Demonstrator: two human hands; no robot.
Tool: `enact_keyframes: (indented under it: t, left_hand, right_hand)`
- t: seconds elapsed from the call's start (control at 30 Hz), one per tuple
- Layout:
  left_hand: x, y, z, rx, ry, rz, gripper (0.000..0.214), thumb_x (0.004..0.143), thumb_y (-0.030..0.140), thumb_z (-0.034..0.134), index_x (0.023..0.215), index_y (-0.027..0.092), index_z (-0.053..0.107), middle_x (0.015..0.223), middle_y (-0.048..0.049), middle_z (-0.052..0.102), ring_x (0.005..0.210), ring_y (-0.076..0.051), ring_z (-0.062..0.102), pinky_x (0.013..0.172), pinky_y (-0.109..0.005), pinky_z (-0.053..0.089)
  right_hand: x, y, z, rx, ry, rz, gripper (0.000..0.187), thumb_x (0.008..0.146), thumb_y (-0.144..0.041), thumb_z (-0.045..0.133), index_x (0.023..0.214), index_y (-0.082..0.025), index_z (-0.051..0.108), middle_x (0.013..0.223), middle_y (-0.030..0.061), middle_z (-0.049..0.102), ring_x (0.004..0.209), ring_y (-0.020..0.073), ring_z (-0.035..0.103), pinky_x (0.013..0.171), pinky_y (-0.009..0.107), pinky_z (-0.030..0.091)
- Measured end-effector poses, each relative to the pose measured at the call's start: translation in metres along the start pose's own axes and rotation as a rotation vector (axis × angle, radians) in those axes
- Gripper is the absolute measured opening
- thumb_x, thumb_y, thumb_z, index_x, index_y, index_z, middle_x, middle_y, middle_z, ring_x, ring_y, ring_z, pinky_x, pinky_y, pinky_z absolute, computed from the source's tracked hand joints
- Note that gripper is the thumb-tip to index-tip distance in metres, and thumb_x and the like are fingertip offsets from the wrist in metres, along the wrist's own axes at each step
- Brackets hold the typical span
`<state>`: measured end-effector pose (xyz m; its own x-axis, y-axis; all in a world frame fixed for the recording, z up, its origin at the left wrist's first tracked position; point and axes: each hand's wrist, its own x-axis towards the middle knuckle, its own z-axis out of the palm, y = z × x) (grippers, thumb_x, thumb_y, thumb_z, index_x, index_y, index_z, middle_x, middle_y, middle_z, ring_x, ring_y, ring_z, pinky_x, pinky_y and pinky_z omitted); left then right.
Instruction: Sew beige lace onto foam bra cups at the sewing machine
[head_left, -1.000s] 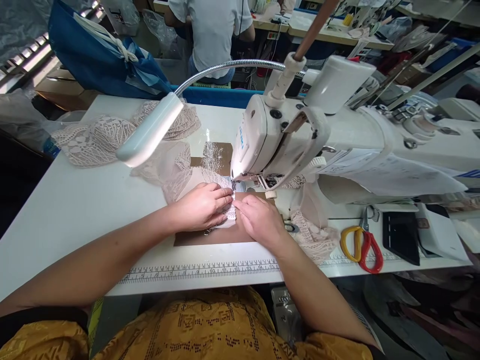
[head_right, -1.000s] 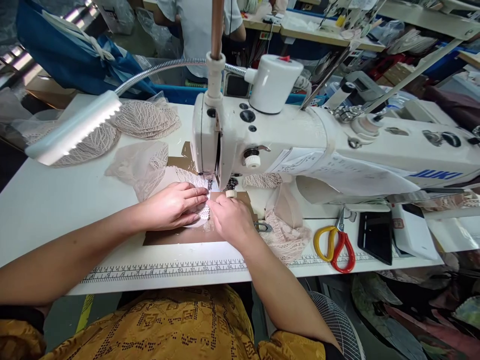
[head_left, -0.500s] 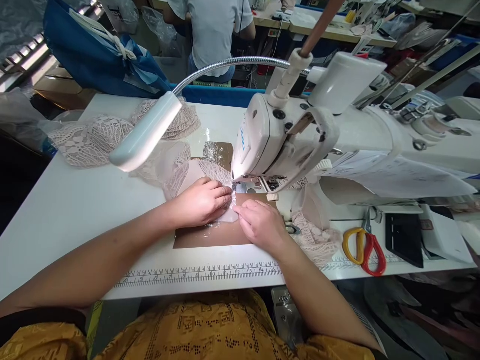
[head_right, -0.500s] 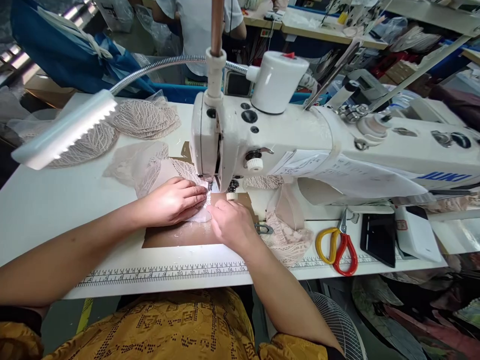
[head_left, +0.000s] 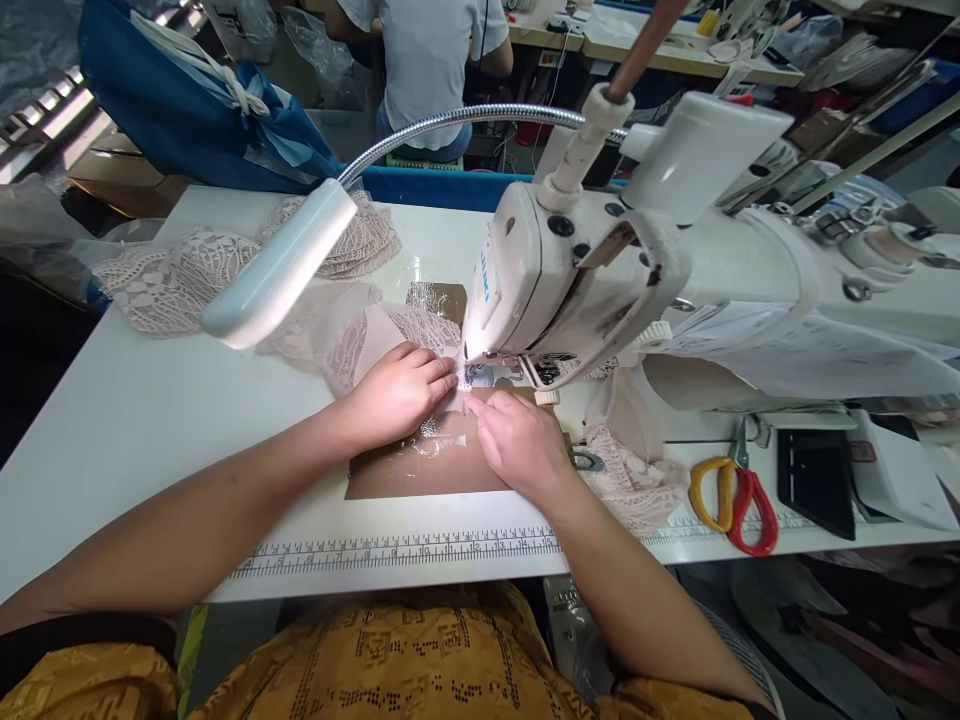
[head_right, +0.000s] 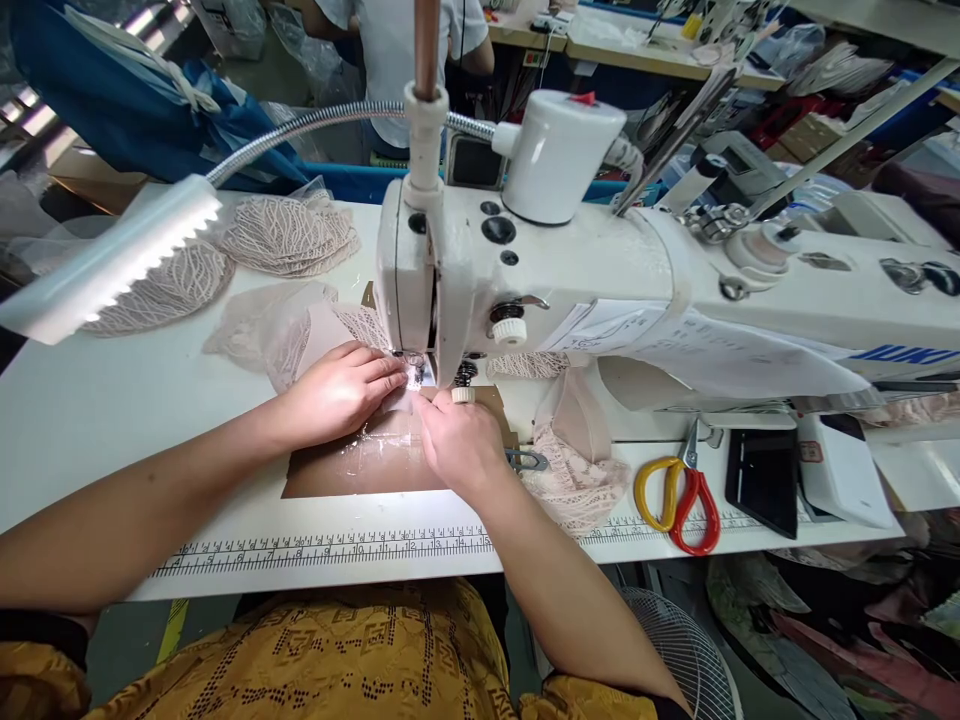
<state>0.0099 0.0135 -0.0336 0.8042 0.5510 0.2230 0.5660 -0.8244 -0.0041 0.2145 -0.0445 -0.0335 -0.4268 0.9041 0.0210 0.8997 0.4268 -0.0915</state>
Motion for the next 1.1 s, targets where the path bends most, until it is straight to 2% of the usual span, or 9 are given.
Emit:
enact_keyframes:
  t: [0.1, 0.3, 0.57, 0.73, 0.83, 0.97, 1.03, 1.1]
  left_hand:
    - [0.0, -0.001, 0.001, 0.038, 0.012, -0.044, 0.029, 0.096, 0.015, 0.045, 0.112, 0.013, 0.068, 0.117, -0.0118, 0.069, 0.098, -0.026, 0.06, 0.088, -0.041, 0.046]
    - [-0.003, 0.0, 0.002, -0.009, 0.037, -0.109, 0.031, 0.095, 0.017, 0.044, 0.117, 0.013, 0.066, 0.118, -0.0132, 0.068, 0.103, -0.028, 0.06, 0.091, -0.044, 0.045]
    - [-0.01, -0.001, 0.004, -0.078, 0.056, -0.152, 0.04, 0.097, 0.035, 0.043, 0.124, 0.011, 0.062, 0.128, -0.0167, 0.062, 0.113, -0.032, 0.056, 0.095, -0.049, 0.044]
    - [-0.012, -0.002, 0.007, -0.108, 0.076, -0.197, 0.046, 0.093, 0.042, 0.05, 0.126, 0.011, 0.061, 0.132, -0.0172, 0.059, 0.115, -0.033, 0.056, 0.099, -0.05, 0.043]
    - [-0.012, -0.005, 0.01, -0.123, 0.128, -0.216, 0.042, 0.093, 0.039, 0.05, 0.121, 0.011, 0.064, 0.128, -0.0169, 0.062, 0.112, -0.032, 0.058, 0.097, -0.048, 0.045]
    - [-0.016, -0.014, 0.006, -0.209, 0.165, -0.267, 0.027, 0.092, 0.024, 0.049, 0.102, 0.015, 0.073, 0.114, -0.0133, 0.07, 0.1, -0.027, 0.064, 0.088, -0.044, 0.051]
    - [-0.021, -0.015, -0.003, -0.269, 0.138, -0.255, 0.024, 0.09, 0.02, 0.051, 0.095, 0.017, 0.075, 0.108, -0.0107, 0.072, 0.098, -0.025, 0.066, 0.086, -0.041, 0.053]
    - [-0.029, -0.008, -0.017, -0.413, 0.047, -0.174, 0.022, 0.09, 0.019, 0.053, 0.094, 0.018, 0.075, 0.108, -0.0086, 0.073, 0.1, -0.022, 0.066, 0.089, -0.037, 0.053]
  right_hand:
    - [0.001, 0.0, 0.001, 0.011, 0.002, 0.015, 0.044, 0.093, -0.019, 0.041, 0.132, -0.023, 0.063, 0.095, 0.0074, 0.07, 0.082, 0.0211, 0.06, 0.069, 0.031, 0.043]
    - [0.001, 0.002, 0.004, 0.058, 0.029, 0.01, 0.044, 0.093, -0.017, 0.042, 0.131, -0.022, 0.063, 0.099, 0.0075, 0.071, 0.085, 0.021, 0.061, 0.072, 0.031, 0.045]
    - [-0.001, 0.002, 0.001, 0.085, 0.016, -0.003, 0.042, 0.094, -0.019, 0.042, 0.131, -0.021, 0.062, 0.099, 0.0081, 0.07, 0.086, 0.0207, 0.062, 0.077, 0.031, 0.046]
    - [0.0, 0.001, 0.001, 0.123, 0.046, -0.008, 0.039, 0.095, -0.019, 0.044, 0.129, -0.019, 0.064, 0.101, 0.0084, 0.07, 0.093, 0.0217, 0.063, 0.084, 0.032, 0.046]
    - [-0.004, 0.002, -0.007, 0.17, 0.038, -0.011, 0.039, 0.095, -0.019, 0.046, 0.131, -0.018, 0.061, 0.105, 0.0079, 0.07, 0.098, 0.0214, 0.063, 0.085, 0.031, 0.046]
    - [-0.024, 0.01, -0.034, 0.2, -0.024, 0.009, 0.038, 0.095, -0.019, 0.044, 0.13, -0.02, 0.06, 0.114, 0.0073, 0.069, 0.1, 0.0196, 0.064, 0.08, 0.029, 0.048]
    - [-0.04, 0.017, -0.046, 0.15, -0.059, 0.03, 0.038, 0.094, -0.017, 0.044, 0.128, -0.019, 0.06, 0.117, 0.0081, 0.067, 0.097, 0.0196, 0.064, 0.078, 0.029, 0.049]
    - [-0.055, 0.027, -0.05, 0.073, -0.103, 0.036, 0.038, 0.09, -0.012, 0.046, 0.125, -0.017, 0.061, 0.115, 0.0096, 0.067, 0.098, 0.0212, 0.064, 0.078, 0.03, 0.049]
